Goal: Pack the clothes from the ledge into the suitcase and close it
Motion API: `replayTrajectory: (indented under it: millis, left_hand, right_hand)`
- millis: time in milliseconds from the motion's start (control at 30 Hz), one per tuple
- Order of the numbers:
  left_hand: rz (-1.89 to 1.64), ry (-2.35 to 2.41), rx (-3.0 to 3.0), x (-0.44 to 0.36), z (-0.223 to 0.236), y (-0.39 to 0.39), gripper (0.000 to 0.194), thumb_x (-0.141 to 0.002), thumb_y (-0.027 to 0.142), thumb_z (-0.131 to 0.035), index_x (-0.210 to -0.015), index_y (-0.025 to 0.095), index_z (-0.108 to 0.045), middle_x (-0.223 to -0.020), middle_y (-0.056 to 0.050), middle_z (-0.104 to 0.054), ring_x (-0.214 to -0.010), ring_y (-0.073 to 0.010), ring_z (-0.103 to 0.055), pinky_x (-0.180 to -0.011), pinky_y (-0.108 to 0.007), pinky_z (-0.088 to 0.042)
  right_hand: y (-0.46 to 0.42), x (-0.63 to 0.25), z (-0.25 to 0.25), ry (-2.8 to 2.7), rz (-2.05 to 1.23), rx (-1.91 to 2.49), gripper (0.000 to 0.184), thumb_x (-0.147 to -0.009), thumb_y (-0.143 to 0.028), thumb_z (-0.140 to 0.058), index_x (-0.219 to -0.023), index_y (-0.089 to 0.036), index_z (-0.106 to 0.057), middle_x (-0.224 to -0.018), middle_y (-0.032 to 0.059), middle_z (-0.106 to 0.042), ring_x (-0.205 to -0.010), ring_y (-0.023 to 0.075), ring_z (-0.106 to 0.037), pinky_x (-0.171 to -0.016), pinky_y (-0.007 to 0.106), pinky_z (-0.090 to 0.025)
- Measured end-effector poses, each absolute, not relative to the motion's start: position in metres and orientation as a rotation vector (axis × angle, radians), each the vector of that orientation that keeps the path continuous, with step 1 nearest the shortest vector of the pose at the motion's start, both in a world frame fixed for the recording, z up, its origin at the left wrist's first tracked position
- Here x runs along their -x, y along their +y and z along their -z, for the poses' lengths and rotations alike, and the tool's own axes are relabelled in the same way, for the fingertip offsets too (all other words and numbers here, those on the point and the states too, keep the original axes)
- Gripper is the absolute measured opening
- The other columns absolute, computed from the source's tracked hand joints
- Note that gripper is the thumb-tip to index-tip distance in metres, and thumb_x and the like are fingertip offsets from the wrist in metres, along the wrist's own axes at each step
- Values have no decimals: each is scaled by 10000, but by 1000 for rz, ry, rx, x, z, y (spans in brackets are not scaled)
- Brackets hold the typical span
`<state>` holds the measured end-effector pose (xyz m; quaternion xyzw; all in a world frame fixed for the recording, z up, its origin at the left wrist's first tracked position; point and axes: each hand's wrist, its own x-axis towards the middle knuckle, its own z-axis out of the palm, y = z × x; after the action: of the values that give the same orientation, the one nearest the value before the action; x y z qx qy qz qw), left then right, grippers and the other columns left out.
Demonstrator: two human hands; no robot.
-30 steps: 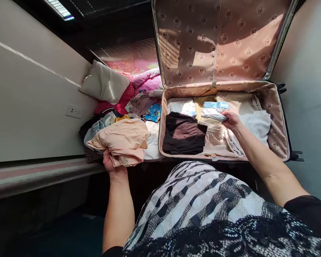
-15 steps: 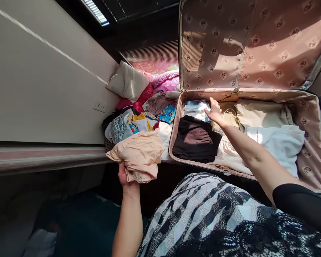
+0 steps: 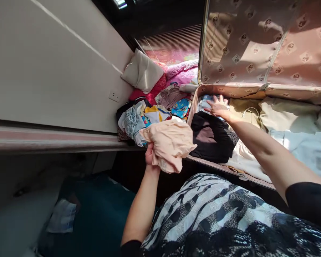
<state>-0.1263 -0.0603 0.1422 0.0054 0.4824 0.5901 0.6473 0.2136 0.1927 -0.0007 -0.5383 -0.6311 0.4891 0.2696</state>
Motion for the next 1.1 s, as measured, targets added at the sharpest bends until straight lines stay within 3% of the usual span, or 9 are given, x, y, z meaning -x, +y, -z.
replayTrajectory:
  millis: [100, 200, 300, 433, 500, 633, 767, 933, 1100]
  left_hand:
    - [-1239, 1084, -28, 97, -133, -24, 597, -1009, 376, -607, -1559, 153, -672, -1486, -125, -773, -1609, -321, -553, -1393, -515, -372]
    - [-1090, 1040, -50, 64, -122, 15, 588, -963, 288, -636, -1529, 132, -679, -1390, -126, -820, -1512, -331, -655, -1355, -504, -440]
    - [-893, 1012, -87, 29, -111, 51, 560, -939, 201, -627, -1487, 106, -696, -1259, -133, -860, -1381, -340, -752, -1301, -503, -511]
    - [-700, 1015, -165, -12, -96, 77, 504, -971, 216, -653, -1458, 96, -705, -1177, -144, -871, -1279, -337, -806, -1255, -497, -556]
    - [-656, 1007, -237, -31, -87, 77, 511, -978, 249, -709, -1471, 116, -691, -1204, -158, -865, -1284, -346, -803, -1245, -505, -561]
    - [-539, 875, -412, -72, -70, 64, 773, -815, 208, -930, -1528, 172, -632, -1263, -168, -846, -1274, -364, -802, -1174, -520, -603]
    - [-507, 855, -547, -119, -59, 64, 973, -701, 189, -1009, -1576, 200, -583, -1185, -125, -855, -1192, -340, -822, -1062, -500, -651]
    - [-653, 926, -589, -169, -51, 98, 721, -808, 194, -919, -1480, 146, -662, -1146, -151, -848, -1228, -353, -794, -1023, -484, -650]
    - [-705, 984, -563, -200, -13, 136, 545, -847, 111, -838, -1370, 139, -689, -1131, -151, -839, -1193, -310, -790, -1064, -477, -618]
  right_hand:
    - [150, -203, -20, -1592, -1524, 1439, 709, -1019, -749, -597, -1443, -188, -691, -1545, 175, -699, -1623, 357, -462, -1392, 627, -288]
    - [90, -199, -35, -1126, -2093, 1122, 910, -977, -958, -364, -1362, -212, -715, -1385, 160, -785, -1447, 385, -656, -1251, 631, -508]
    - [46, -220, -44, -596, -2278, 845, 1007, -895, -1051, -365, -1371, -232, -708, -1399, 146, -789, -1476, 410, -640, -1245, 653, -504]
    - [14, -284, -50, -429, -2002, 811, 964, -866, -1032, -502, -1462, -293, -669, -1510, 109, -744, -1553, 375, -586, -1290, 646, -465]
    - [1, -314, -51, -484, -1922, 855, 925, -778, -941, -743, -1452, -310, -683, -1516, 106, -741, -1541, 375, -600, -1287, 624, -488]
    - [-17, -342, -46, -643, -1759, 1135, 863, -586, -461, -1066, -1372, -325, -736, -1480, 97, -762, -1447, 372, -677, -1233, 581, -564]
    - [-9, -356, -44, -744, -1514, 1251, 874, -565, -467, -1046, -1370, -334, -732, -1552, 100, -719, -1467, 373, -655, -1251, 612, -534]
    - [34, -394, -52, -843, -1441, 1252, 836, -642, -507, -963, -1412, -299, -711, -1464, 119, -762, -1396, 400, -693, -1191, 630, -567]
    - [84, -421, -26, -862, -1412, 1255, 718, -625, -340, -932, -1295, -219, -703, -1267, 114, -812, -1263, 348, -744, -1136, 511, -603]
